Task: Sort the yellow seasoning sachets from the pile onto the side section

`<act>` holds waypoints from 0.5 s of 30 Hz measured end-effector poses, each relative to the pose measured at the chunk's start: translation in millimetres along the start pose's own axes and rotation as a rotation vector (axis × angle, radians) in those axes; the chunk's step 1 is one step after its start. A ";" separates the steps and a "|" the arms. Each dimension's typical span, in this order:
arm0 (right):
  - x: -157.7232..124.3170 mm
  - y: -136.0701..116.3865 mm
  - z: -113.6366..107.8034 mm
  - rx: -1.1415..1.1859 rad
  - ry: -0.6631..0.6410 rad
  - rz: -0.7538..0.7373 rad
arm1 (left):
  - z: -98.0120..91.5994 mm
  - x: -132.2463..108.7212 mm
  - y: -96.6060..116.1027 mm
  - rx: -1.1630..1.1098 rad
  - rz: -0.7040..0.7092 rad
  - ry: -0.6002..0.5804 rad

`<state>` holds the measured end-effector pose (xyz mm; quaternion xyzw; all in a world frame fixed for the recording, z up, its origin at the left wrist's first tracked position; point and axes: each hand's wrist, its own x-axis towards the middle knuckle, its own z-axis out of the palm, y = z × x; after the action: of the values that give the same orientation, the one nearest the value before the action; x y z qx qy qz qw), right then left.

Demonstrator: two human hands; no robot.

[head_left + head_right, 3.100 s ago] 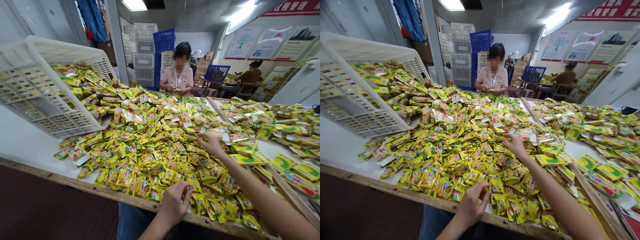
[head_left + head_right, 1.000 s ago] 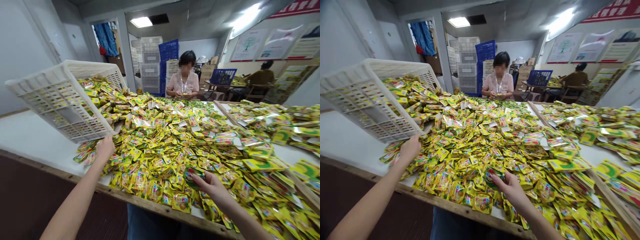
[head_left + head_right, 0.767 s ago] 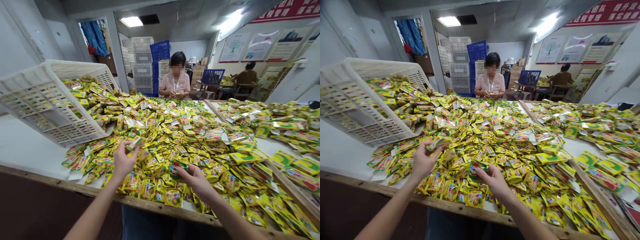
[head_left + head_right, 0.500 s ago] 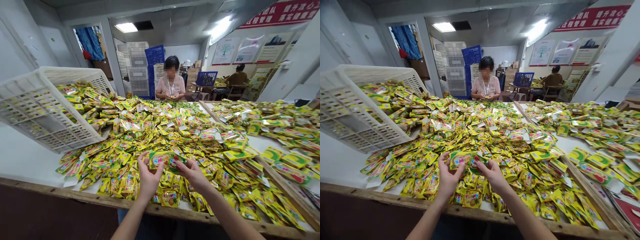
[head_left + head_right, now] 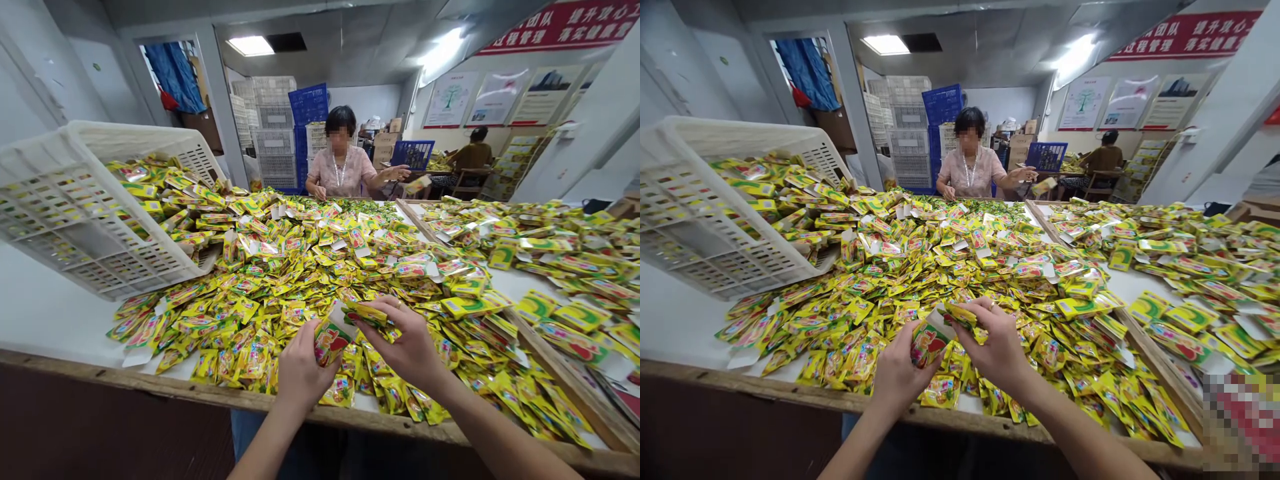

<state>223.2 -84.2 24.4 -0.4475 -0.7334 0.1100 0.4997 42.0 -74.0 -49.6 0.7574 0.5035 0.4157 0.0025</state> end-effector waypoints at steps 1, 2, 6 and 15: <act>1.3 -3.7 -2.0 -0.030 -0.023 -0.034 | -1.0 -0.2 1.3 -0.004 -0.003 0.017; 2.5 -7.1 -3.7 -0.049 -0.038 -0.062 | -2.0 -0.1 2.3 -0.004 -0.002 0.032; 8.2 -16.8 -7.5 -0.109 -0.049 -0.174 | -5.2 0.2 5.0 -0.012 0.022 0.079; 31.0 -12.3 -16.8 0.009 -0.604 0.134 | -7.6 -4.0 2.7 0.020 0.190 0.169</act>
<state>227.3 -72.3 59.6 -0.4397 -0.8172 0.2740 0.2525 38.7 -81.6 -45.9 0.7638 0.4320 0.4716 -0.0869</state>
